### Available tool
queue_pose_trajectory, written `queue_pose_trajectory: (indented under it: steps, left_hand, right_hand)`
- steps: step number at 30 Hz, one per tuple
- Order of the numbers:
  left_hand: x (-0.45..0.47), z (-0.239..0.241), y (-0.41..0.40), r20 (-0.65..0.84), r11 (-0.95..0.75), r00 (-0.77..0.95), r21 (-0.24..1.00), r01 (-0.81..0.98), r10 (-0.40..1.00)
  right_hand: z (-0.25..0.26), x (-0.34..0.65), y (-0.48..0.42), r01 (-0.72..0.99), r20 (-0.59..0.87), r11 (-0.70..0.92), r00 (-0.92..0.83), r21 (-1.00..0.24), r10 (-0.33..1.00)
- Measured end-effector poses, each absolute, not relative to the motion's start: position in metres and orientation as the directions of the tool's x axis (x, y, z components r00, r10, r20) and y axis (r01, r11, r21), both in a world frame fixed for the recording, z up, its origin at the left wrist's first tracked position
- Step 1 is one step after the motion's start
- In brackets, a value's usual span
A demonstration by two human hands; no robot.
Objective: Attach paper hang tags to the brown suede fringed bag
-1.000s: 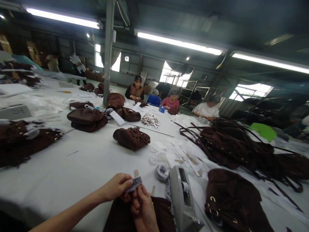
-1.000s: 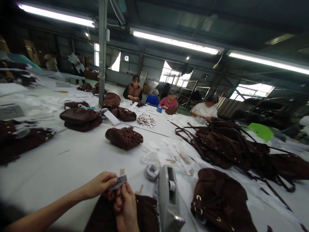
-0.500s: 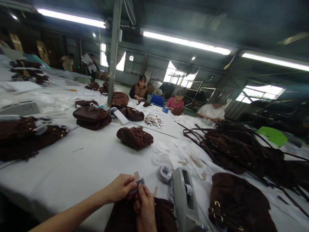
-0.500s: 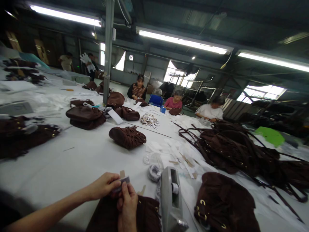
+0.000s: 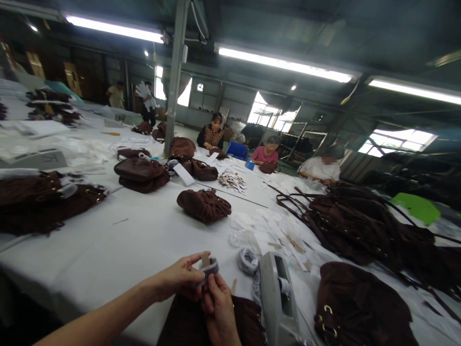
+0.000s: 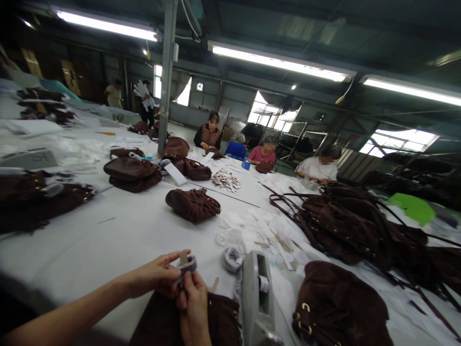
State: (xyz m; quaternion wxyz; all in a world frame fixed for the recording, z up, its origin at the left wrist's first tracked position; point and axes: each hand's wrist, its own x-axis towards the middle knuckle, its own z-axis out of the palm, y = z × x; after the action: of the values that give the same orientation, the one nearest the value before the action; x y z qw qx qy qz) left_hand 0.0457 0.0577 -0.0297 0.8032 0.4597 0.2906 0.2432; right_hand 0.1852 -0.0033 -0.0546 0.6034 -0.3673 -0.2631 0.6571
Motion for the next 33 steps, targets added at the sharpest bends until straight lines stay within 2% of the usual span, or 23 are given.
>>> queue_pose_trajectory:
  steps: [2,6,12,19,26,33]
  left_hand:
    - [0.048,-0.029,0.055,-0.238,0.437,0.692,0.891,-0.123,0.681]
    - [0.052,-0.027,0.050,-0.169,0.287,0.624,0.953,-0.094,0.763]
    - [0.052,-0.025,0.051,-0.195,0.272,0.686,0.962,-0.004,0.701]
    - [0.058,-0.038,0.054,-0.183,0.217,0.515,0.976,-0.006,0.837]
    - [0.055,-0.031,0.058,-0.207,0.233,0.579,0.972,0.030,0.789]
    - [0.055,-0.029,0.060,-0.220,0.223,0.617,0.972,0.073,0.756]
  right_hand:
    - [-0.054,0.184,-0.004,-0.623,-0.161,-0.134,-0.013,-0.771,0.987]
    - [-0.054,0.184,-0.002,-0.649,-0.164,-0.143,-0.029,-0.747,0.986]
    - [-0.054,0.186,0.001,-0.620,-0.177,-0.161,-0.037,-0.768,0.984]
    - [-0.055,0.185,-0.003,-0.460,-0.261,-0.170,0.143,-0.872,0.955]
    - [-0.059,0.188,-0.007,-0.309,-0.169,-0.105,0.189,-0.945,0.967]
    - [-0.059,0.187,-0.003,-0.330,-0.146,-0.090,0.148,-0.940,0.978]
